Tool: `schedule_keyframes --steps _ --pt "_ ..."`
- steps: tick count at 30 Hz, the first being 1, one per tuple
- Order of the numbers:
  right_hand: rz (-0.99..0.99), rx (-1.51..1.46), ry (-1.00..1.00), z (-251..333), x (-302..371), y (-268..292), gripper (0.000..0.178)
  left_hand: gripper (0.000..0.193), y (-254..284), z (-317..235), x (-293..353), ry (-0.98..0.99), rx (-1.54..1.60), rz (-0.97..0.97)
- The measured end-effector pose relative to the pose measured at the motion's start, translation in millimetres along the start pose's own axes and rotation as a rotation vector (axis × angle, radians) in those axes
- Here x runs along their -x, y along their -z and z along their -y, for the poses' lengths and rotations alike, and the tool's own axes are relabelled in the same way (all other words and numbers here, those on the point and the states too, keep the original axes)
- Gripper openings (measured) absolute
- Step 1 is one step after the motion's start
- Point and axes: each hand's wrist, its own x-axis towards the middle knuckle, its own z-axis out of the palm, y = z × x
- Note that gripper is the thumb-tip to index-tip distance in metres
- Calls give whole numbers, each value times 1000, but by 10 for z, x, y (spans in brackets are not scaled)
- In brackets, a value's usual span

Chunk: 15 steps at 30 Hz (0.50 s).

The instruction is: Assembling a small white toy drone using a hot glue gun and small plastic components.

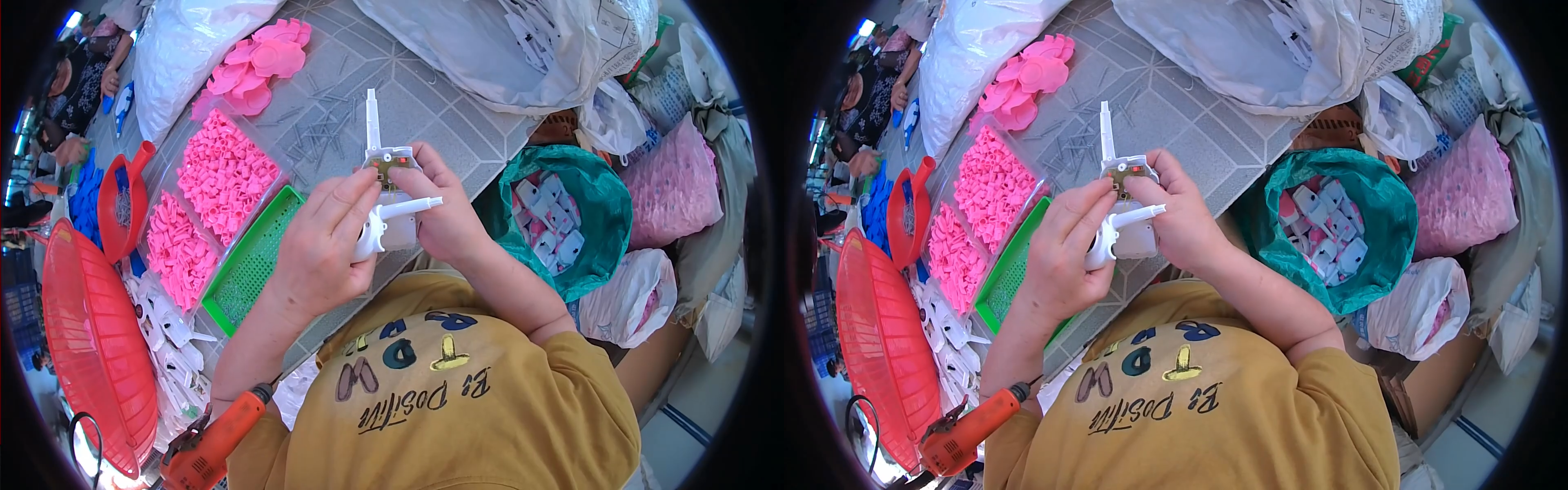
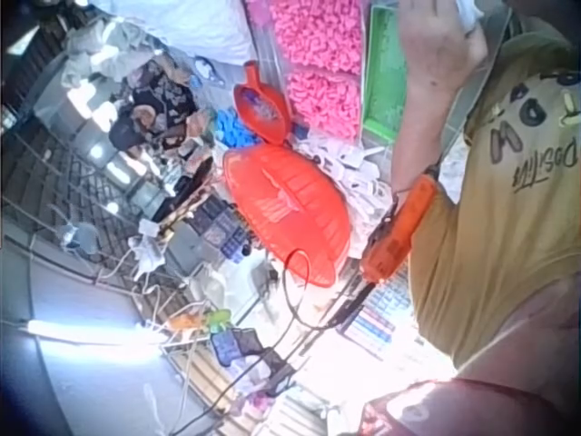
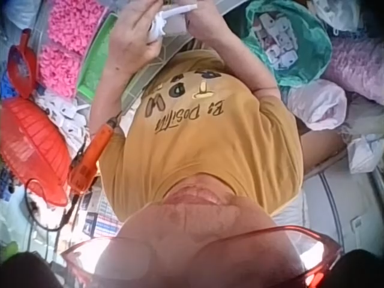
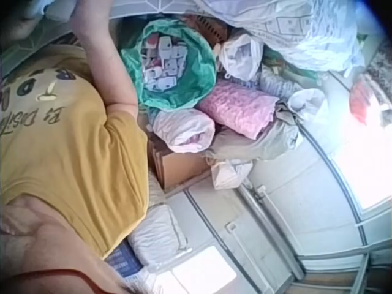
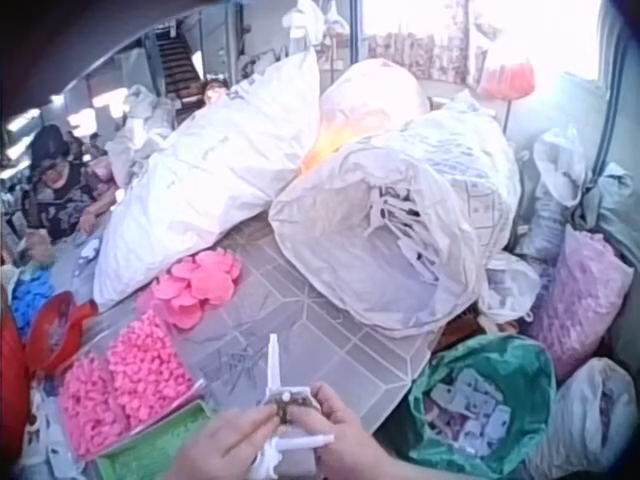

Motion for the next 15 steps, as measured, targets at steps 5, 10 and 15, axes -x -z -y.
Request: schedule_keyframes --steps 5,10,15 --pt "-4 -2 10 1 8 -13 16 60 -37 -50 32 94 22 -42" --pt "-25 -14 32 -9 4 -18 14 60 -41 -22 -6 31 -37 -45" --pt "-22 9 58 -59 -9 30 14 58 -41 -19 -17 -5 -44 -55"
